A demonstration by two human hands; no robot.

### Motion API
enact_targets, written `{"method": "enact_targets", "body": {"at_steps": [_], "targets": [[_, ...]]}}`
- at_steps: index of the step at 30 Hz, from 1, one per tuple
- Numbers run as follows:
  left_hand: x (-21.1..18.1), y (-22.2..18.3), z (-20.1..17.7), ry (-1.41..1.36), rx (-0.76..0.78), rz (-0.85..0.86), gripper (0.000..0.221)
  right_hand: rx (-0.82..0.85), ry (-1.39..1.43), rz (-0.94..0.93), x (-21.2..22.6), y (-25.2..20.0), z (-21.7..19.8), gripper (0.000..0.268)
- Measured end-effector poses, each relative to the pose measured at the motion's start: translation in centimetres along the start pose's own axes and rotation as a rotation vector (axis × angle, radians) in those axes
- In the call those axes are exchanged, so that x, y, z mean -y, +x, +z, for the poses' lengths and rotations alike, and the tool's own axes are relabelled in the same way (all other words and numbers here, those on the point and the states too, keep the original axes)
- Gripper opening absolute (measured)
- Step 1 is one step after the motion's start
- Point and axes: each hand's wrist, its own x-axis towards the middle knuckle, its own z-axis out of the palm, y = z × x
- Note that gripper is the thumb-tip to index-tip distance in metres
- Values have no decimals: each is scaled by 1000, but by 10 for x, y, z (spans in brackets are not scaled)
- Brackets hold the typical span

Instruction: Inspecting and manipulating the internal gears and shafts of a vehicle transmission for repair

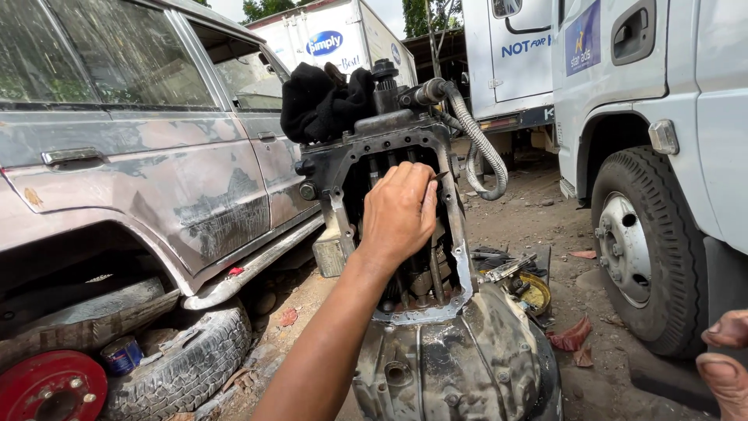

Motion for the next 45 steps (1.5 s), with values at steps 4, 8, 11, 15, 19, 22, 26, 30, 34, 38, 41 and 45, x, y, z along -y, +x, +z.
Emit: {"method": "enact_targets", "body": {"at_steps": [4,8,11,15,19,22,26,30,34,38,41,45], "targets": [[21,6,19,208,91,119,17,-64,40,96,145,18,46,47],[27,10,32,378,72,249,21,-17,-131,-71,204,27,53,39],[20,-5,34,376,255,309,9,11,-180,-123,221,31,54,34],[18,-14,15,151,283,157,9,1,-199,-105,228,32,53,32],[21,-3,-1,43,304,77,14,-8,-142,-76,238,30,60,31],[25,0,-1,274,387,187,18,-25,-85,-120,242,29,67,34],[27,8,0,501,405,402,9,-24,-50,-87,260,29,75,34],[22,15,3,550,515,492,13,7,-67,-92,271,32,80,39],[20,24,3,576,554,555,7,1,21,-77,266,30,81,44],[19,27,4,719,627,635,8,10,17,-79,267,28,84,44],[17,28,7,758,670,643,12,15,37,-69,271,28,86,45],[4,28,5,805,669,645,17,64,77,-54,266,27,86,49]]}}
